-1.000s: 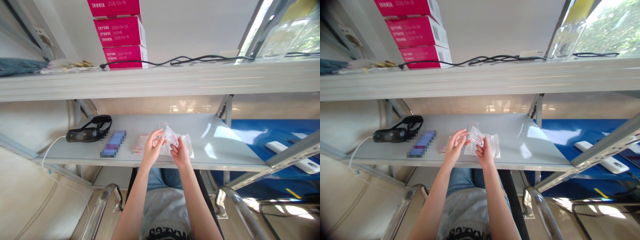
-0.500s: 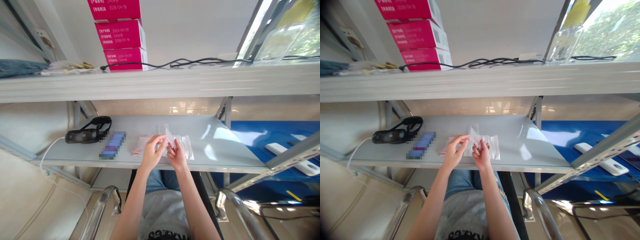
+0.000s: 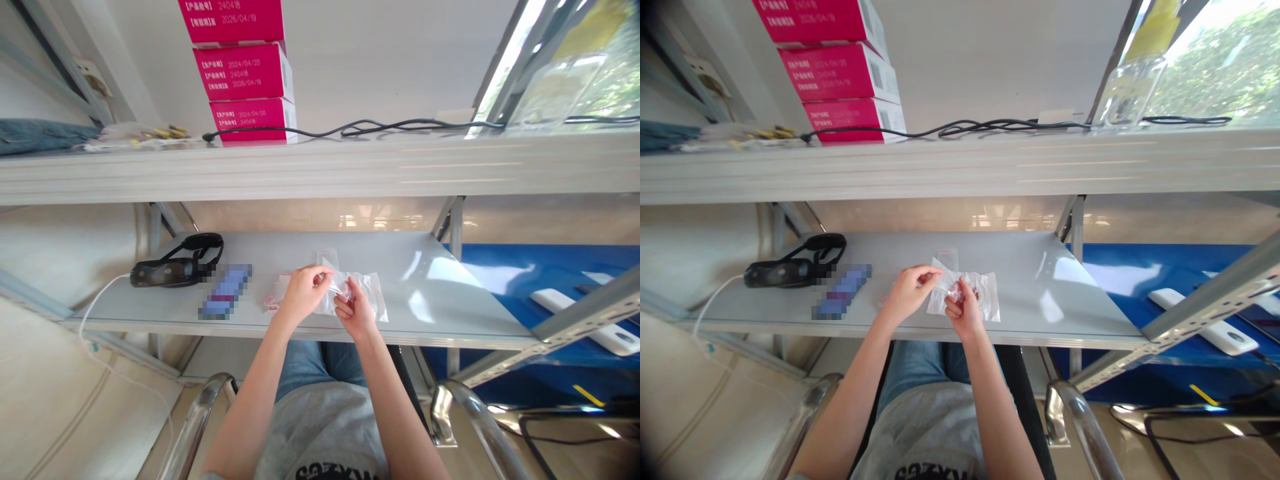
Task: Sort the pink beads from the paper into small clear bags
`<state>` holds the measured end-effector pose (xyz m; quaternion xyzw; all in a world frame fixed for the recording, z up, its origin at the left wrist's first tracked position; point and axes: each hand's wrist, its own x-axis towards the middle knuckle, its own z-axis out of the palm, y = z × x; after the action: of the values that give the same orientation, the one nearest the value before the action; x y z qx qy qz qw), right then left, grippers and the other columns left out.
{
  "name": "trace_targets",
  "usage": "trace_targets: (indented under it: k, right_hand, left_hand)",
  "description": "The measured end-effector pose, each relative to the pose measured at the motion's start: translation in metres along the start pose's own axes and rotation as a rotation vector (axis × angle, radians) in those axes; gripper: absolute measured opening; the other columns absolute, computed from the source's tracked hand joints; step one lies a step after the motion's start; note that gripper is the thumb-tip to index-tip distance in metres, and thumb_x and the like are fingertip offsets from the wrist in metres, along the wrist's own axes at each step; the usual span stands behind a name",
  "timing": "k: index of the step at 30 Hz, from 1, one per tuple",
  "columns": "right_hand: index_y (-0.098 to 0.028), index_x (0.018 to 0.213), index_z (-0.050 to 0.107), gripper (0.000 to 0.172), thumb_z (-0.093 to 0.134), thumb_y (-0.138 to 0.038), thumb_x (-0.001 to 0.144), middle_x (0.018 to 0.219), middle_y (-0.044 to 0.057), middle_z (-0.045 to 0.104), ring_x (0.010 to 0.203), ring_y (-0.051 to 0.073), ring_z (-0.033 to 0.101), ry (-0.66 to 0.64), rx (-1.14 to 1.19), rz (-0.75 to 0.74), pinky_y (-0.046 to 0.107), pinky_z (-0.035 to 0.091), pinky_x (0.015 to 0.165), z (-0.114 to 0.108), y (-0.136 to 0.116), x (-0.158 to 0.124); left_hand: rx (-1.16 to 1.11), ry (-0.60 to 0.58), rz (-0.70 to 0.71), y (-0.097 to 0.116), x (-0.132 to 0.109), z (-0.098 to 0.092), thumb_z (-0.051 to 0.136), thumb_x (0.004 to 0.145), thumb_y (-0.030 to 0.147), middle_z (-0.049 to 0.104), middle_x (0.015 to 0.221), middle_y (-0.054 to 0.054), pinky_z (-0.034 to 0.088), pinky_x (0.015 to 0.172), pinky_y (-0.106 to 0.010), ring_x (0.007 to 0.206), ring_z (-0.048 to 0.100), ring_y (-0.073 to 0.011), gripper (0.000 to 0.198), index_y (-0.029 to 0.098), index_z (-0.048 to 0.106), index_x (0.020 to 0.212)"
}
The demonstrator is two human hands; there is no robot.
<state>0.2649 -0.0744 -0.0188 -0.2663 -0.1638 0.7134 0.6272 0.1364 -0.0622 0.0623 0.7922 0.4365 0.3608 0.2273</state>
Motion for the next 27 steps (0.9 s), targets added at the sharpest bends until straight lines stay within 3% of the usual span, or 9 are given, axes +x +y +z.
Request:
trace_targets:
  k: [10, 14, 17, 21, 24, 27]
  right_hand:
    - [-0.021, 0.054, 0.022, 0.045, 0.049, -0.042, 0.083, 0.041, -0.011, 0.024, 0.032, 0.002, 0.008, -0.126, -0.003, 0.205, 0.014, 0.010, 0.029, -0.011, -0.028, 0.010]
    - [-0.021, 0.055, 0.023, 0.043, 0.053, -0.041, 0.080, 0.040, -0.012, 0.021, 0.032, 0.003, 0.007, -0.083, -0.158, 0.084, 0.016, 0.008, 0.029, -0.018, -0.040, 0.020]
    - [-0.022, 0.053, 0.026, 0.043, 0.052, -0.045, 0.079, 0.039, -0.011, 0.019, 0.032, 0.004, 0.013, 0.072, -0.505, -0.161, 0.018, 0.012, 0.031, -0.026, -0.046, 0.025]
    - [-0.020, 0.050, 0.040, 0.043, 0.044, -0.044, 0.084, 0.040, -0.004, 0.040, 0.039, 0.008, 0.039, 0.199, -1.340, -0.493, 0.021, 0.027, 0.042, -0.035, -0.051, 0.028]
    - [-0.018, 0.060, 0.054, 0.039, 0.037, -0.039, 0.089, 0.055, 0.003, 0.060, 0.053, 0.014, 0.054, 0.186, -1.859, -0.536, 0.023, 0.032, 0.052, -0.040, -0.052, 0.028]
    - [-0.018, 0.080, 0.063, 0.036, 0.033, -0.035, 0.092, 0.074, 0.007, 0.068, 0.068, 0.018, 0.062, 0.174, -2.156, -0.492, 0.024, 0.035, 0.057, -0.040, -0.050, 0.028]
  left_hand:
    - [-0.227, 0.080, -0.101, -0.016, 0.019, 0.015, 0.052, 0.078, 0.025, 0.070, 0.079, -0.004, 0.047, 0.066, -0.025, 0.068, 0.061, -0.0144, 0.022, 0.017, 0.069, 0.090]
    - [-0.363, 0.200, -0.151, -0.031, 0.024, 0.027, 0.054, 0.078, 0.030, 0.070, 0.083, -0.006, 0.048, 0.063, -0.025, 0.069, 0.061, -0.0149, 0.025, 0.016, 0.068, 0.094]
    - [-0.407, 0.271, -0.160, -0.041, 0.028, 0.037, 0.053, 0.081, 0.034, 0.068, 0.098, -0.008, 0.049, 0.066, -0.026, 0.076, 0.062, -0.0160, 0.034, 0.017, 0.062, 0.109]
    - [-0.421, 0.243, -0.144, -0.049, 0.036, 0.054, 0.055, 0.080, 0.031, 0.053, 0.128, -0.010, 0.050, 0.070, -0.027, 0.090, 0.061, -0.0180, 0.051, 0.020, 0.046, 0.128]
    - [-0.422, 0.145, -0.149, -0.055, 0.043, 0.072, 0.056, 0.079, 0.031, 0.040, 0.139, -0.010, 0.050, 0.073, -0.028, 0.097, 0.060, -0.0196, 0.063, 0.022, 0.033, 0.137]
    - [-0.367, 0.037, -0.176, -0.061, 0.047, 0.090, 0.058, 0.078, 0.032, 0.034, 0.143, -0.011, 0.049, 0.081, -0.032, 0.099, 0.060, -0.0209, 0.072, 0.022, 0.023, 0.141]
